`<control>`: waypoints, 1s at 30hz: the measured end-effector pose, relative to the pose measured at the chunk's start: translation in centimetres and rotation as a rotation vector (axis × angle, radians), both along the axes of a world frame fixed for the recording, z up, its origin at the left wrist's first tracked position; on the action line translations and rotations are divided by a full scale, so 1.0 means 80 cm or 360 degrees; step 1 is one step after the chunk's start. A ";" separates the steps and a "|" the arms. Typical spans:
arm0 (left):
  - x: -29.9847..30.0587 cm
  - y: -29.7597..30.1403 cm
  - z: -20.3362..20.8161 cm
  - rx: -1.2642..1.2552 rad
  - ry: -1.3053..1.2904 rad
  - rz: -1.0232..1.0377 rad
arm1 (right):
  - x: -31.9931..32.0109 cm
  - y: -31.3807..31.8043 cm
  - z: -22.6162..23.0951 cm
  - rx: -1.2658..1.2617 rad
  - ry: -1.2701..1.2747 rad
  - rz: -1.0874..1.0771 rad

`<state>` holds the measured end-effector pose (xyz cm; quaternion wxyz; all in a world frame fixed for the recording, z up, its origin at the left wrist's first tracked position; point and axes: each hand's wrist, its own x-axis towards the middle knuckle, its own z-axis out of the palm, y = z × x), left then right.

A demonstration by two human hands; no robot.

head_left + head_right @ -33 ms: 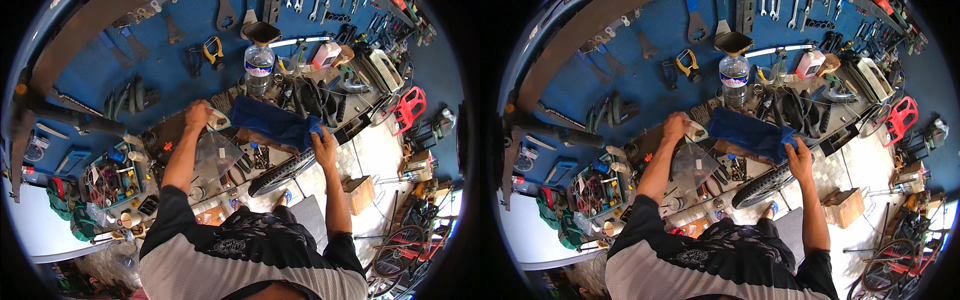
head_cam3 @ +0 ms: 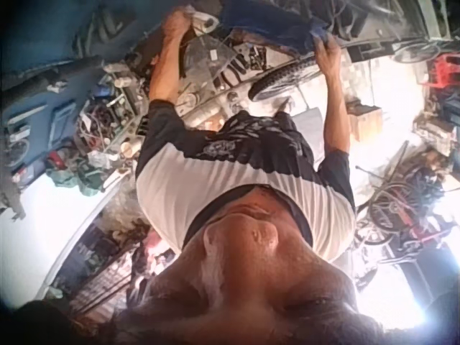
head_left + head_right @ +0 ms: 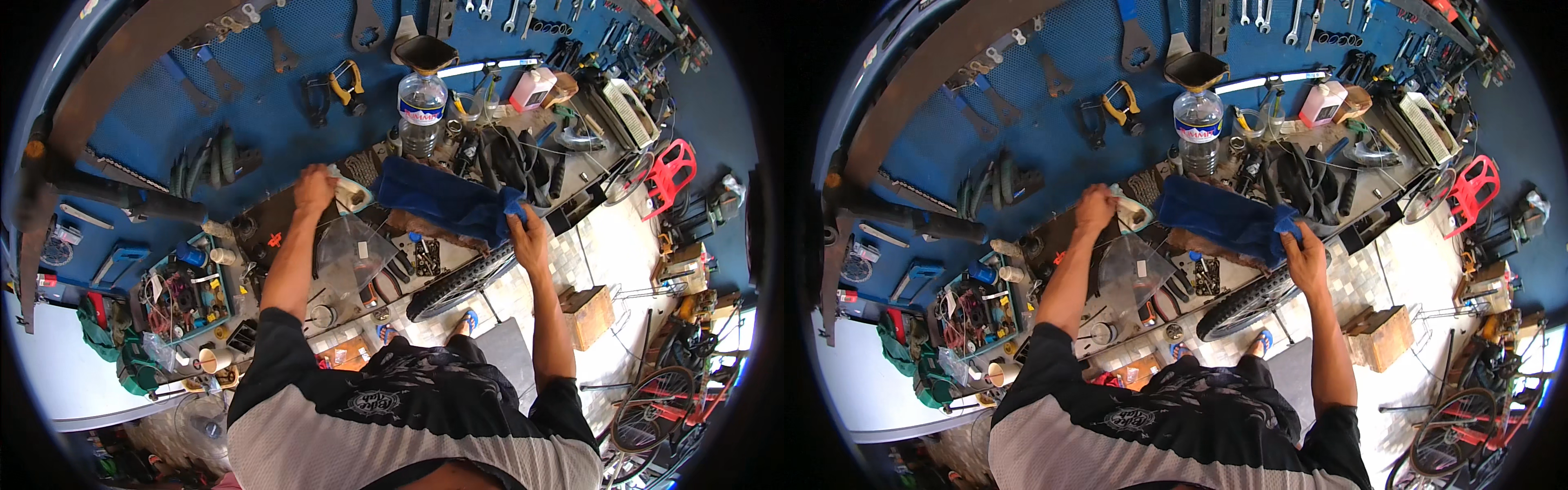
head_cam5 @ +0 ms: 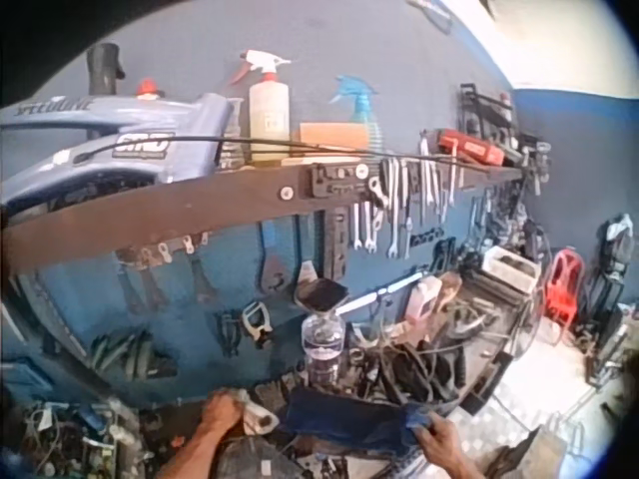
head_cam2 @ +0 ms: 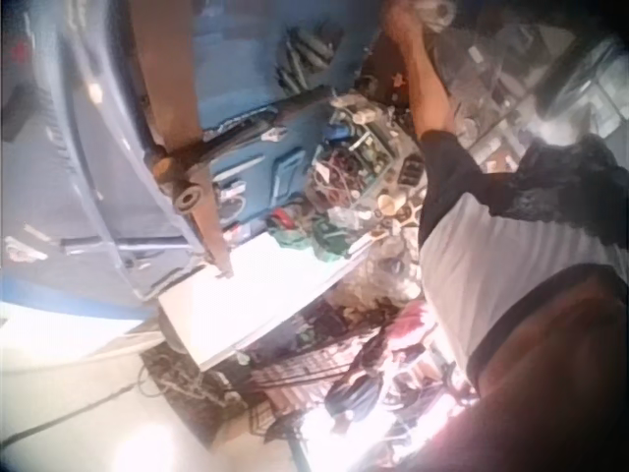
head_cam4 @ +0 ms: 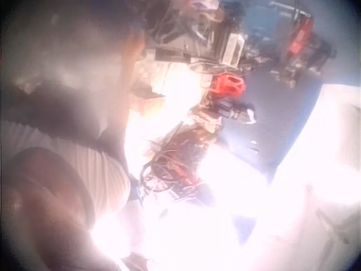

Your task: The person organizes bicycle parts and tools in a workshop. They move a cassette into a basket, handle a bicycle wheel, open a drawer to retrieve a hammer, and sort various small parts and tools on the workbench.

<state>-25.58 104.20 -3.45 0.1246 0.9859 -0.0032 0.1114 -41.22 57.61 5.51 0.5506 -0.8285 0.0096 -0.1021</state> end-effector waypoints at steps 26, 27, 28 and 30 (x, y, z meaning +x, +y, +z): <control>-0.388 -0.354 0.022 -0.1037 0.0157 0.0495 | 0.180 -0.044 0.062 -0.0938 -0.0089 0.1442; -0.392 -0.361 0.007 -0.0881 0.0069 0.0525 | 0.177 -0.079 0.045 -0.0868 -0.0011 0.1472; -0.383 -0.361 -0.003 -0.0665 -0.0070 0.0575 | 0.173 -0.110 0.032 -0.0914 0.0083 0.1521; -0.340 -0.350 0.015 -0.0107 -0.0208 0.0700 | 0.157 -0.165 0.010 -0.0999 0.0215 0.1596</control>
